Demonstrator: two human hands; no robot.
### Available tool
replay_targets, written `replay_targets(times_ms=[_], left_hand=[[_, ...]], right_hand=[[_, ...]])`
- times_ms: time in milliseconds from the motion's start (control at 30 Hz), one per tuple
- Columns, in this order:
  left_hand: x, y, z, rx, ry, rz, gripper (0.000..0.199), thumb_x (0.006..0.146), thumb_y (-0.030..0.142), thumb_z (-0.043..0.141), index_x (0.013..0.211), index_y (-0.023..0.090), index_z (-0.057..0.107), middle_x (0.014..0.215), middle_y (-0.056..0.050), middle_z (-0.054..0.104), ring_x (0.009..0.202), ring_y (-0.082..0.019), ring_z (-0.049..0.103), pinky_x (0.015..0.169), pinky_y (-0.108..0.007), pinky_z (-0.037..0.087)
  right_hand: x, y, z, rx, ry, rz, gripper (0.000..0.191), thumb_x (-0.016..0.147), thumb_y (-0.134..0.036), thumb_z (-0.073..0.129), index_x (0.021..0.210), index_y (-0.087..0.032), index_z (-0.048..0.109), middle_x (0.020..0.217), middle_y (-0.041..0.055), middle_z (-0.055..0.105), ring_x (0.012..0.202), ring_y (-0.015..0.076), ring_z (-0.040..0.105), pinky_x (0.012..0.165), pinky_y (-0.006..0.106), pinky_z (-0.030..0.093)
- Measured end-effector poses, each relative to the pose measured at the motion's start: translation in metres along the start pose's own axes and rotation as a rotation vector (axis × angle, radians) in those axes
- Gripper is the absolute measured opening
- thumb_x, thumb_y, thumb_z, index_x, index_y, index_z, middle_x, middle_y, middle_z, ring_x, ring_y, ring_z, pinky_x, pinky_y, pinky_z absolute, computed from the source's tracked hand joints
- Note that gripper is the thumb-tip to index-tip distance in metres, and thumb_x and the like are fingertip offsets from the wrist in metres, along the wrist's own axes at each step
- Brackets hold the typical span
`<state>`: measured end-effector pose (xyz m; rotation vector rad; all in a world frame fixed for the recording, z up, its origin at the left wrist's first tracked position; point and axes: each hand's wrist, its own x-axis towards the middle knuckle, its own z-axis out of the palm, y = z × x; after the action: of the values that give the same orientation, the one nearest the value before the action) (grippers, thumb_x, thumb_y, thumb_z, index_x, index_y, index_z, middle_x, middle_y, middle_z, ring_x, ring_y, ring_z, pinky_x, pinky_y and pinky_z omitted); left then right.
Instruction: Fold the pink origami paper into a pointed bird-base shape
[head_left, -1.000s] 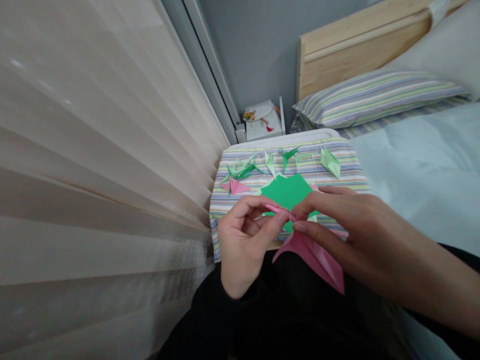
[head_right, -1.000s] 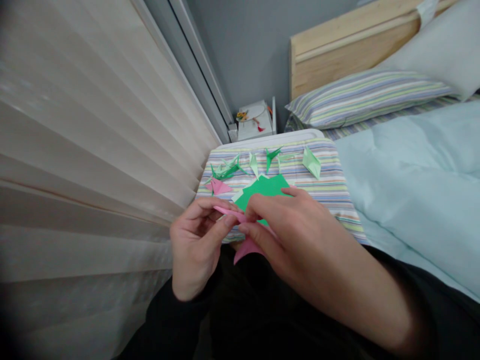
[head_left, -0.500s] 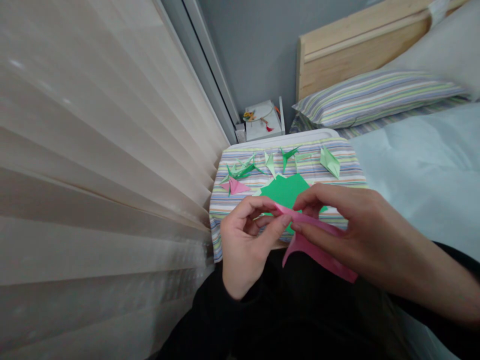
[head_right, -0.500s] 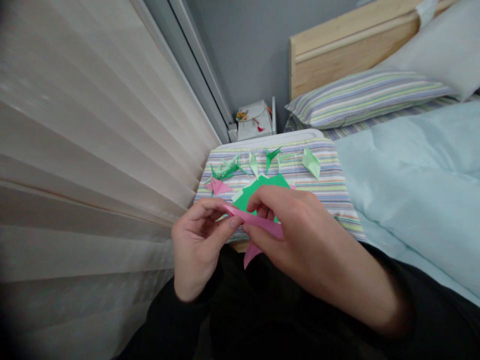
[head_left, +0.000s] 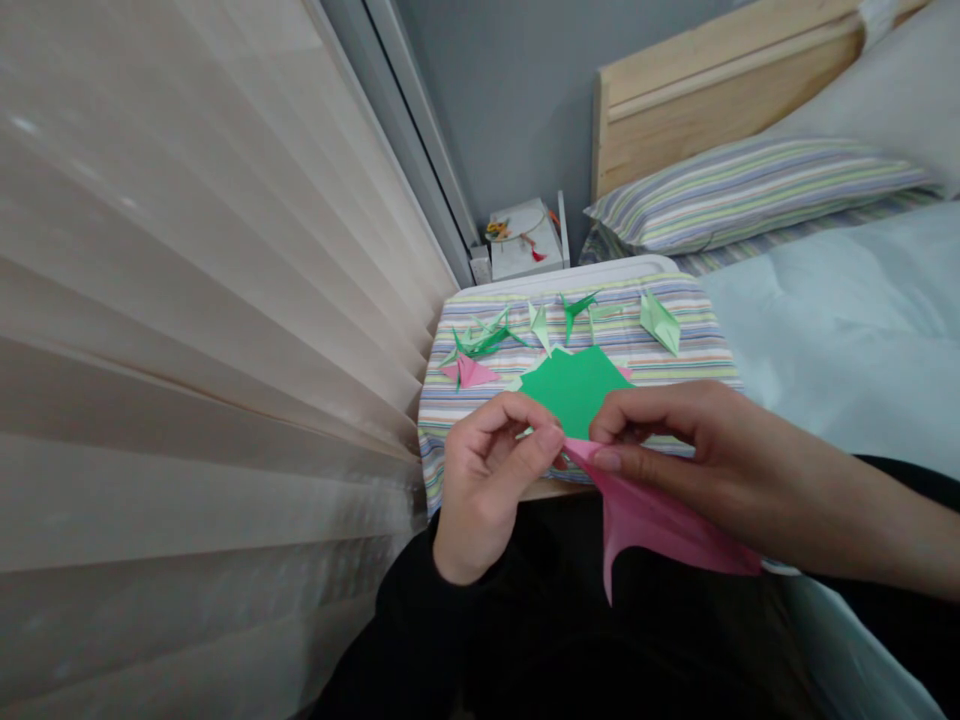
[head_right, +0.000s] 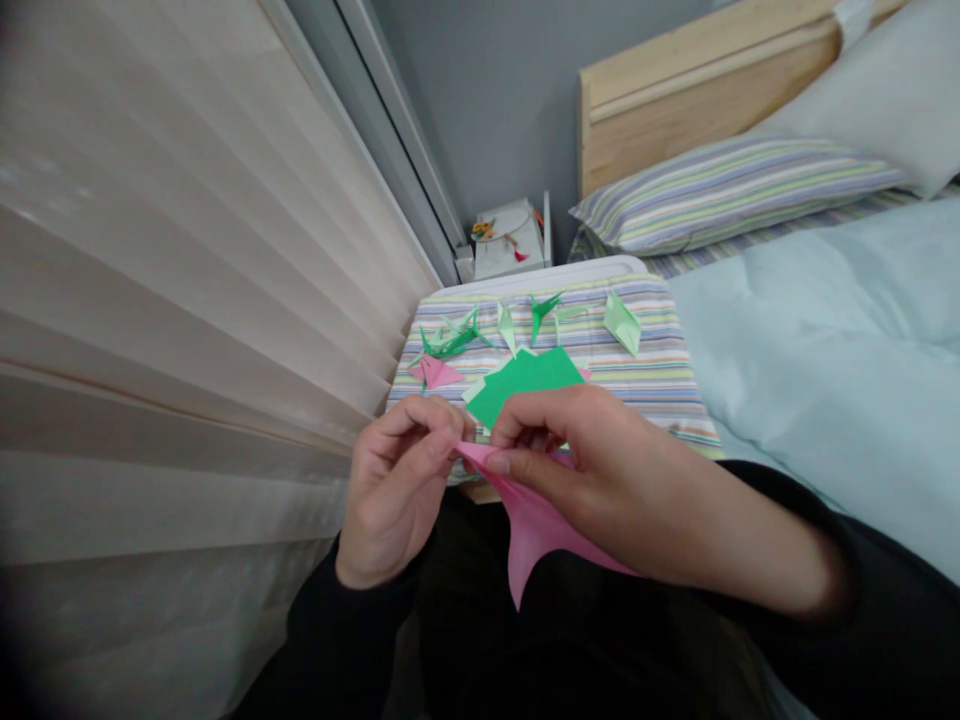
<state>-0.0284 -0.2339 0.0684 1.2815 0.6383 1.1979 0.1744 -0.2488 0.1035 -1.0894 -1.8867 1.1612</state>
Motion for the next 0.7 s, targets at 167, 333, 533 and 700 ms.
replay_targets(times_ms=[167,333,533,700], left_hand=[[-0.001,-0.002,-0.002,-0.088,-0.026,-0.005,0.014,0.099,0.028,0.069,0.088,0.020,0.072,0.082,0.000,0.063,0.075,-0.011,0.061,0.074,-0.023,0.050],[0.002,0.004,-0.001,0.001,-0.127,0.035,0.019,0.090,0.031,0.080,0.107,0.023,0.075,0.091,-0.002,0.067,0.080,-0.012,0.065,0.072,-0.021,0.055],[0.008,0.013,0.004,0.193,-0.134,0.064,0.007,0.085,0.023,0.085,0.086,0.019,0.079,0.079,-0.002,0.071,0.073,-0.013,0.068,0.067,-0.022,0.059],[0.010,0.010,0.002,0.211,-0.045,0.106,0.012,0.081,0.025,0.088,0.080,0.020,0.077,0.075,0.000,0.070,0.069,-0.013,0.067,0.063,-0.022,0.058]], right_hand=[[0.002,-0.002,-0.003,0.046,-0.047,0.022,0.030,0.099,-0.035,0.063,0.074,-0.020,0.070,0.068,-0.0036,0.064,0.066,0.0118,0.055,0.060,0.024,0.042],[0.006,-0.001,-0.005,0.164,-0.087,0.047,0.035,0.097,-0.043,0.065,0.072,-0.020,0.067,0.064,-0.0044,0.059,0.060,0.0102,0.049,0.053,0.023,0.037],[0.007,0.002,-0.004,0.213,-0.098,0.054,0.033,0.097,-0.046,0.067,0.076,-0.021,0.070,0.067,-0.0040,0.063,0.060,0.0108,0.054,0.053,0.023,0.039],[0.006,-0.001,-0.002,0.005,0.081,-0.074,0.020,0.098,-0.038,0.067,0.088,-0.021,0.073,0.084,-0.0002,0.075,0.077,0.0155,0.067,0.070,0.027,0.048]])
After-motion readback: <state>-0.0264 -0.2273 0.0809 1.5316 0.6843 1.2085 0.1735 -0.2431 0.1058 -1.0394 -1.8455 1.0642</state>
